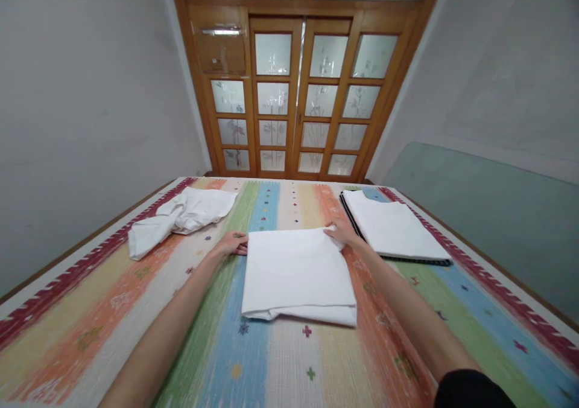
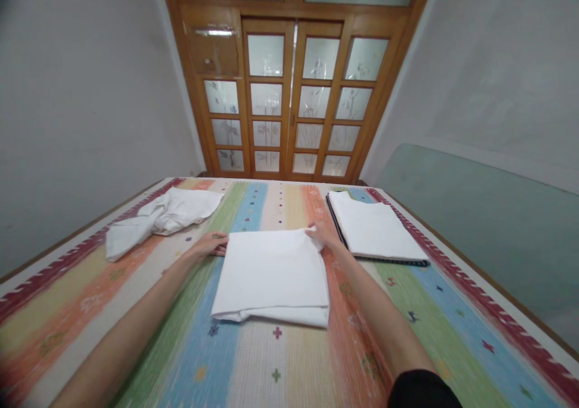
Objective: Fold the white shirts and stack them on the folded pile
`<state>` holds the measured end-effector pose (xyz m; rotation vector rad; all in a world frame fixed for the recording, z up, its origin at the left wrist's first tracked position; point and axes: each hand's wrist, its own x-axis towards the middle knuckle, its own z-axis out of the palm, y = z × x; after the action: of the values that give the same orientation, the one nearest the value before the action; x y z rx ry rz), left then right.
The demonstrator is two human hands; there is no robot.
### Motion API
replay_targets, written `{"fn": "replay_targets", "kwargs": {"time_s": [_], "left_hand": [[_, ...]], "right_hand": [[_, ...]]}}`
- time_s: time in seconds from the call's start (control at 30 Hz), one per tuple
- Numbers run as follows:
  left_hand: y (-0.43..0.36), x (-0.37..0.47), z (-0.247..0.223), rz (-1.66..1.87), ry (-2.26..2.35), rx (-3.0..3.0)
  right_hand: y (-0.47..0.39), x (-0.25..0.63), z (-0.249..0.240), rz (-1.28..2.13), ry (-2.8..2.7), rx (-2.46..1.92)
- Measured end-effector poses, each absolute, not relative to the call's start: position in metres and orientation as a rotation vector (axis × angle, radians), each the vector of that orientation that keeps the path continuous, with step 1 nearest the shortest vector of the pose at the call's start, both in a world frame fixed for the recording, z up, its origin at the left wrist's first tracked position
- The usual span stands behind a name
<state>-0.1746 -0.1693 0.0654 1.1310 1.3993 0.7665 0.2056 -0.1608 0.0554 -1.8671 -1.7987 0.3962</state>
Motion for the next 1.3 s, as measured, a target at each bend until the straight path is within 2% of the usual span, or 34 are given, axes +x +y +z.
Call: {"fn": "replay_targets", "kwargs": {"time_s": [0.13,0.3,0.47,0.57,0.87,1.3], "left_hand": [[-0.169,-0.175,0.054,0.778,1.437,1.161],[-0.172,-0.171,0.048,0.799,1.549,1.378],[-0.184,-0.155,0.04,1.001,1.618,2.247],[-0.182,-0.143,0.04,0.908,1.511,2.487],[-0.143,-0.137,0.03,0.632,1.27,2.557],[-0.118,-0.132,0.025,0.573,1.319,2.497]], "right_hand": [[-0.162,0.202,0.043,0.271,-1.817,-1.903],[-0.169,0.198,0.041,-0.115,-2.046,-1.794],[-0.172,0.199,0.021,0.12,-2.264,-1.679],[-0.17,0.204,0.014,0.213,-2.255,-1.689],[-0.171,0.2,0.03,0.001,-2.359,-1.409],[-0.141,0.194,0.024,0.08,-2.302,-1.607]]}}
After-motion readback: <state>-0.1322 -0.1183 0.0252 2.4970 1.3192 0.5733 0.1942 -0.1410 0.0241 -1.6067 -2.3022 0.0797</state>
